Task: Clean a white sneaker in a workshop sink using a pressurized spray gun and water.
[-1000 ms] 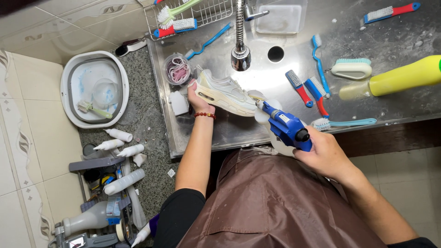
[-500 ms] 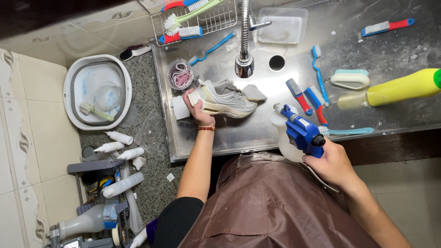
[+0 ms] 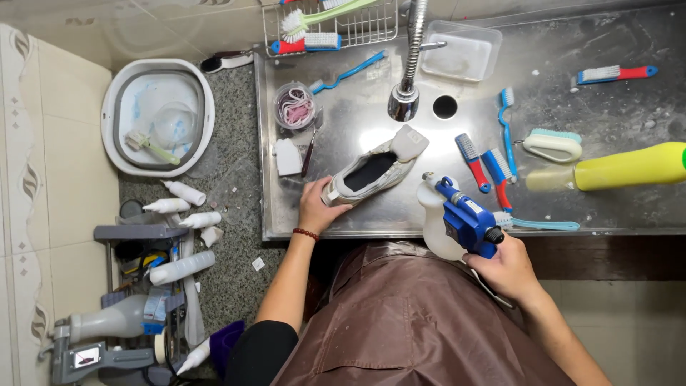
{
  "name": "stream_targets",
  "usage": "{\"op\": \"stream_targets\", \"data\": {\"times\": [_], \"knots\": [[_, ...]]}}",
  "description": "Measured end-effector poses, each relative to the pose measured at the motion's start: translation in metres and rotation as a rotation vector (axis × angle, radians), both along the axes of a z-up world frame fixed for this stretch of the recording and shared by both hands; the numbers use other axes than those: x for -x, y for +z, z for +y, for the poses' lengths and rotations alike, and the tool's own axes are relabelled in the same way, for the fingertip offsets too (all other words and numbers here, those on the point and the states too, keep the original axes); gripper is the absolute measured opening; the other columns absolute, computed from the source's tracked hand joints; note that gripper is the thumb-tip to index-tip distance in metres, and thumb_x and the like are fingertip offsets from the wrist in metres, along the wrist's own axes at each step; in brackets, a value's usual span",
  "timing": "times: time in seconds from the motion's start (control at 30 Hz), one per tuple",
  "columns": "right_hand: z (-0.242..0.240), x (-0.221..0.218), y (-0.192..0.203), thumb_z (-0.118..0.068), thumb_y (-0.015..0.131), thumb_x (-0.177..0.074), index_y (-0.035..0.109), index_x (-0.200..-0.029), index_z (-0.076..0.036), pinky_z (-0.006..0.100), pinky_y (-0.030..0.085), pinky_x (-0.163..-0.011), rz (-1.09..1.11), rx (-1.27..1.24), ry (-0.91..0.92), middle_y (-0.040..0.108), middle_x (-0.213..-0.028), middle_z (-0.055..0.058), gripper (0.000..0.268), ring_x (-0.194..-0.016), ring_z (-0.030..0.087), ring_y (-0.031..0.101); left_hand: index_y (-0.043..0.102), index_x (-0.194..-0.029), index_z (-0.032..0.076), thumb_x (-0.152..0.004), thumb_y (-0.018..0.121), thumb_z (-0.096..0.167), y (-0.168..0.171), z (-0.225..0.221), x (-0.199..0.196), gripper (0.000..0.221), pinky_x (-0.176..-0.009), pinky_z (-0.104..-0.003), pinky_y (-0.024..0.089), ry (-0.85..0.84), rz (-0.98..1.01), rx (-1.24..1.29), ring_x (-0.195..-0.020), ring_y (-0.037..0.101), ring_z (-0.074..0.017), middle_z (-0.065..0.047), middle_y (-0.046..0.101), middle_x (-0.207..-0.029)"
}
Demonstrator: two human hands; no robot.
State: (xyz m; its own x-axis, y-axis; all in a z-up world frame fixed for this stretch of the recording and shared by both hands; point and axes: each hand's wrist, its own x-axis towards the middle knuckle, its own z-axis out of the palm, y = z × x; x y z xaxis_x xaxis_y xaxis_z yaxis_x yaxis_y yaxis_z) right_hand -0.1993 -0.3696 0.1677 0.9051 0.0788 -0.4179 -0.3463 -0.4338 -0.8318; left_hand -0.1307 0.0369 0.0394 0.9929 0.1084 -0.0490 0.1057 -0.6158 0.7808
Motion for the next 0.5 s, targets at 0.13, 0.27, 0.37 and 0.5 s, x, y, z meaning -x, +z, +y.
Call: {"op": "stream_targets", "data": {"times": [0.13, 0.27, 0.37, 0.5], "knots": [[-0.002, 0.003, -0.012, -0.004, 0.079, -0.070, 0.070, -0.105, -0.001, 0.029, 0.053, -0.078, -0.073, -0.120, 0.050, 0.072, -0.093, 0.002, 0.037, -0.085, 0.010, 0.064, 0.067, -0.128, 0.010, -0.053, 0.100, 0.029, -0.023, -0.002, 0.001, 0.084, -0.102, -0.038, 0.051, 0.010, 0.057, -0.100, -0.116, 0.061, -0.0301, -0.014, 0.064, -0.121], [0.000, 0.002, -0.020, -0.005, 0.079, -0.071, 0.070, -0.106, -0.002, 0.029, 0.052, -0.078, -0.083, -0.083, 0.113, 0.072, -0.091, 0.003, 0.036, -0.084, 0.010, 0.063, 0.067, -0.130, 0.009, -0.058, 0.097, 0.020, -0.016, -0.005, 0.003, 0.078, -0.106, -0.041, 0.047, -0.028, 0.003, -0.123, -0.122, 0.058, -0.0312, -0.008, 0.068, -0.128], [0.008, -0.005, -0.012, -0.005, 0.079, -0.071, 0.071, -0.104, -0.004, 0.030, 0.053, -0.078, -0.139, -0.021, 0.193, 0.073, -0.089, 0.003, 0.034, -0.082, 0.011, 0.065, 0.063, -0.129, 0.005, -0.056, 0.094, 0.015, -0.003, -0.002, 0.006, 0.080, -0.101, -0.041, 0.048, -0.002, 0.027, -0.094, -0.119, 0.058, -0.0340, -0.013, 0.064, -0.130], [0.042, -0.023, 0.021, -0.005, 0.077, -0.071, 0.069, -0.108, -0.004, 0.030, 0.053, -0.080, -0.193, -0.080, 0.273, 0.074, -0.091, 0.004, 0.038, -0.084, 0.012, 0.067, 0.064, -0.129, 0.007, -0.068, 0.088, 0.014, 0.008, 0.003, 0.034, 0.066, -0.094, -0.038, 0.054, 0.173, 0.101, -0.039, -0.111, 0.065, -0.0308, -0.014, 0.066, -0.126]]}}
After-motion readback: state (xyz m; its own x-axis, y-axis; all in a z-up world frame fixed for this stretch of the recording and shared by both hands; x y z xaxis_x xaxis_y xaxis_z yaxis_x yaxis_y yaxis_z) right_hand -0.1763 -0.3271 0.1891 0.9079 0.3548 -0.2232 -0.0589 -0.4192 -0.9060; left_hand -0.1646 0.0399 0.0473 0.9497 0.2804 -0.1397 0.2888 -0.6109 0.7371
